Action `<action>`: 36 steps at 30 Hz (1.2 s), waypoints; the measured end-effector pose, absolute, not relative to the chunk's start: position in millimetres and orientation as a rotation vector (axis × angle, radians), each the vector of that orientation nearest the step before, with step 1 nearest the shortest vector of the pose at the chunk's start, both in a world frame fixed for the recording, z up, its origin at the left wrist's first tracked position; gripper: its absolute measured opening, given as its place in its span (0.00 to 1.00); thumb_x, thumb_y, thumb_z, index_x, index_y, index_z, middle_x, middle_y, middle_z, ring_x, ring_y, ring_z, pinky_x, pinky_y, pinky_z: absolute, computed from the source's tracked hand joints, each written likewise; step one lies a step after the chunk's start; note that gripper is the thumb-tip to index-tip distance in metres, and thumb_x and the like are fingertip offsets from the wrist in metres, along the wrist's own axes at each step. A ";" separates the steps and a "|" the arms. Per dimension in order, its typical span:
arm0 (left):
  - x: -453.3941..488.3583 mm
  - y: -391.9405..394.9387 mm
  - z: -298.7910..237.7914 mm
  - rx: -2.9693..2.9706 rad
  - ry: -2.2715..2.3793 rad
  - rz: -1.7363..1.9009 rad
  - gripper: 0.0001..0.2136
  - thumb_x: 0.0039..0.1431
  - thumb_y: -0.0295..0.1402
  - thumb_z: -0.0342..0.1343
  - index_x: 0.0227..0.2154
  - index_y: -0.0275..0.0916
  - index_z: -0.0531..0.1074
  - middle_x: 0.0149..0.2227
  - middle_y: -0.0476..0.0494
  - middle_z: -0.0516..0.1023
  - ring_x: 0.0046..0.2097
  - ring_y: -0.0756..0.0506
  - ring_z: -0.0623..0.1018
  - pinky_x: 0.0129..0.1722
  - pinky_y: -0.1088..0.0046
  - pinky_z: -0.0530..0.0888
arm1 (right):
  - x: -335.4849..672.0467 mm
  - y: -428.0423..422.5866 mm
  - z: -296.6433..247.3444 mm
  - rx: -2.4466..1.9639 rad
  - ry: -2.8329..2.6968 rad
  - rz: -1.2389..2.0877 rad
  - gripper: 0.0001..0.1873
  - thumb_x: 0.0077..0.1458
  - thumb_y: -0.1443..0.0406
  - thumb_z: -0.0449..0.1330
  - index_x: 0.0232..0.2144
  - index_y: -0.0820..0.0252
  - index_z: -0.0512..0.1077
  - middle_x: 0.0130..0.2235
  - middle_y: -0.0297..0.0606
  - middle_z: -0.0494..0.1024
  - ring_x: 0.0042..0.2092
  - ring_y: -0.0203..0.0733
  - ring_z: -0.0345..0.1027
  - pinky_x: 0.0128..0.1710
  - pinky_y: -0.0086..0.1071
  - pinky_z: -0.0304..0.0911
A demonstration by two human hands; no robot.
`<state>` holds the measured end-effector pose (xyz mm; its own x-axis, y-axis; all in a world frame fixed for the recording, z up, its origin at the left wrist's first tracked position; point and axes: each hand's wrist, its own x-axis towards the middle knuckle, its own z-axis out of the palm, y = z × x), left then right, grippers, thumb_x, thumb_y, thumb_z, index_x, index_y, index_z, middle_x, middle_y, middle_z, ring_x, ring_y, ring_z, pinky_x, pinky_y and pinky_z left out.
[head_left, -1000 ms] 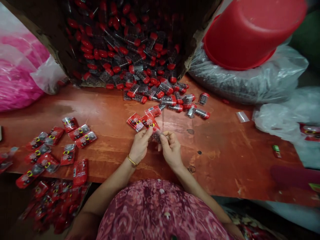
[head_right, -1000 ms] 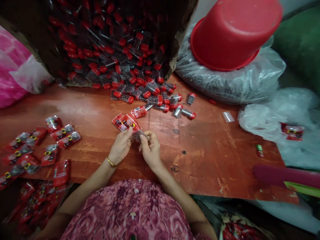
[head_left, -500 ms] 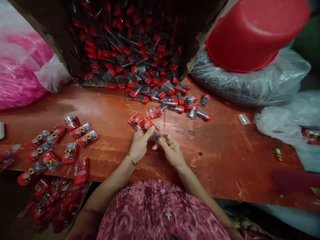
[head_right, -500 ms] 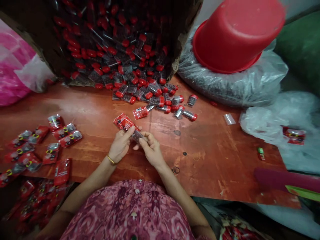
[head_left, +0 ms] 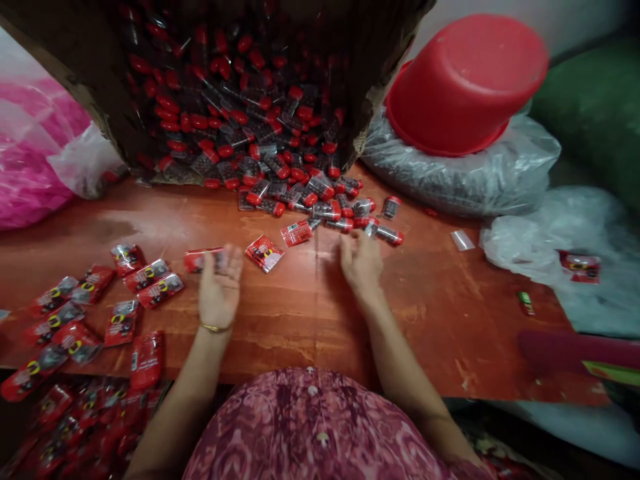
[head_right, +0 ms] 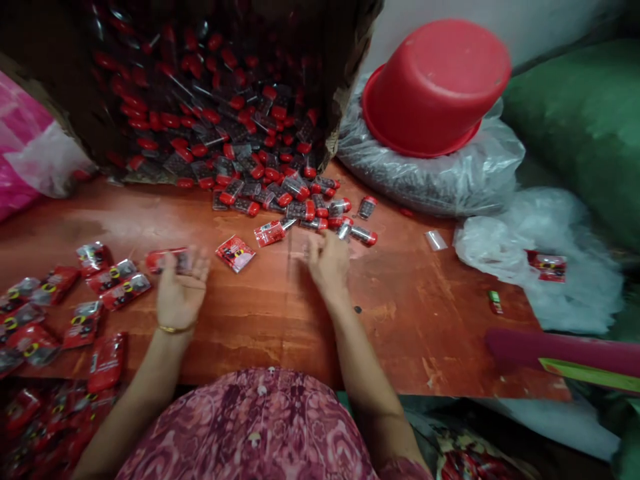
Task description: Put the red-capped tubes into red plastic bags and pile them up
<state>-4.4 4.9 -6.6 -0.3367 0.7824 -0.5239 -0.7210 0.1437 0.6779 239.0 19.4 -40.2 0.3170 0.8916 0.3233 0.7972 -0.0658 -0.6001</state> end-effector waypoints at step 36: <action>37.3 1.1 -2.8 1.716 1.682 1.155 0.12 0.51 0.38 0.58 0.39 0.44 0.76 0.55 0.40 0.70 0.61 0.38 0.61 0.61 0.51 0.50 | 148.6 -3.9 -27.4 -1.201 -1.007 1.246 0.14 0.52 0.54 0.55 0.28 0.59 0.68 0.26 0.31 0.72 0.27 0.34 0.63 0.29 0.29 0.61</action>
